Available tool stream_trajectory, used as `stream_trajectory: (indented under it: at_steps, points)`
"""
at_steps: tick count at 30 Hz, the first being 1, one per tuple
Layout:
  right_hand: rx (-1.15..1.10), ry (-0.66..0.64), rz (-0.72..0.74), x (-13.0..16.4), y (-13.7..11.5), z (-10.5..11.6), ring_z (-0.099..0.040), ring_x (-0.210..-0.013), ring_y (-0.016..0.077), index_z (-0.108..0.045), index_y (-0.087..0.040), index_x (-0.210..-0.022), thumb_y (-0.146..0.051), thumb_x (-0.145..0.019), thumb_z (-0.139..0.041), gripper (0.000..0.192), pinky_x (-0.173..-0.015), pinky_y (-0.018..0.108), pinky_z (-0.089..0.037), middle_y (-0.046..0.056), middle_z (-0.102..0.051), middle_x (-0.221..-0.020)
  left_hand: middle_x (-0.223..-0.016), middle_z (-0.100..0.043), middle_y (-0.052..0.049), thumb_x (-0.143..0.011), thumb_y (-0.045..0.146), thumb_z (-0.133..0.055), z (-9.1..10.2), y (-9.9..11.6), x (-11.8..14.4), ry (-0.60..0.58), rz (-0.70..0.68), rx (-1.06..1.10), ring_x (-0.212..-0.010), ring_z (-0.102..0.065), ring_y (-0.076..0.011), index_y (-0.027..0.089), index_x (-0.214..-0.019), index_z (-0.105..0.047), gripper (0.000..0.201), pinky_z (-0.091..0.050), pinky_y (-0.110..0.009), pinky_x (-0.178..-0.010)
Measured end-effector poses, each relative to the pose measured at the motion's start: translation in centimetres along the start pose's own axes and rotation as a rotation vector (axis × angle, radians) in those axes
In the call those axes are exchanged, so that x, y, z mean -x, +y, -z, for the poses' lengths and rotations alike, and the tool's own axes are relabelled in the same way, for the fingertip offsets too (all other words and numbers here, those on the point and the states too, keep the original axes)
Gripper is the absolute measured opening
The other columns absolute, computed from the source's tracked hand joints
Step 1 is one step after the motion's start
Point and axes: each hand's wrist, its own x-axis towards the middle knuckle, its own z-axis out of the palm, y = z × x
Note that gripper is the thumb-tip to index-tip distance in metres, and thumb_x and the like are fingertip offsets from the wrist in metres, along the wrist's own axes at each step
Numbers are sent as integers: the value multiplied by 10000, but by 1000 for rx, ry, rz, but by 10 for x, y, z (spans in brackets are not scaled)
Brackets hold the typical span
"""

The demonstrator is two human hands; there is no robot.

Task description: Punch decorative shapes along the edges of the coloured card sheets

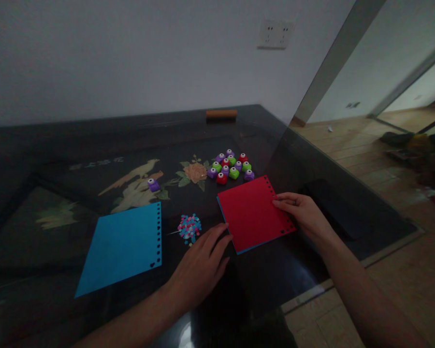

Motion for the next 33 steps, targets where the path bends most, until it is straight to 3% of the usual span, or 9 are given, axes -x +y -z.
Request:
stream_trajectory:
  at_steps: [12, 33]
  points:
    - [50, 12, -10, 3, -4, -3, -598, -549, 153, -691, -192, -798, -327, -547, -816, 312, -545, 295, -443, 12, -683, -653, -1401, -461, -171, -861, 103, -472, -1, -1, -1, -38, -76, -82, -1291, -440, -261, 113, -1304, -432, 445, -442, -443, -1027]
    - [102, -1, 17, 0, -1, -3, -584, -531, 140, -688, -171, -871, -358, -579, -801, 364, -524, 274, -433, -2, -660, -621, -1390, -486, -157, -875, 109, -457, -5, -2, -2, -51, -85, -111, -1302, -431, -241, 120, -1298, -454, 424, -433, -431, -1037]
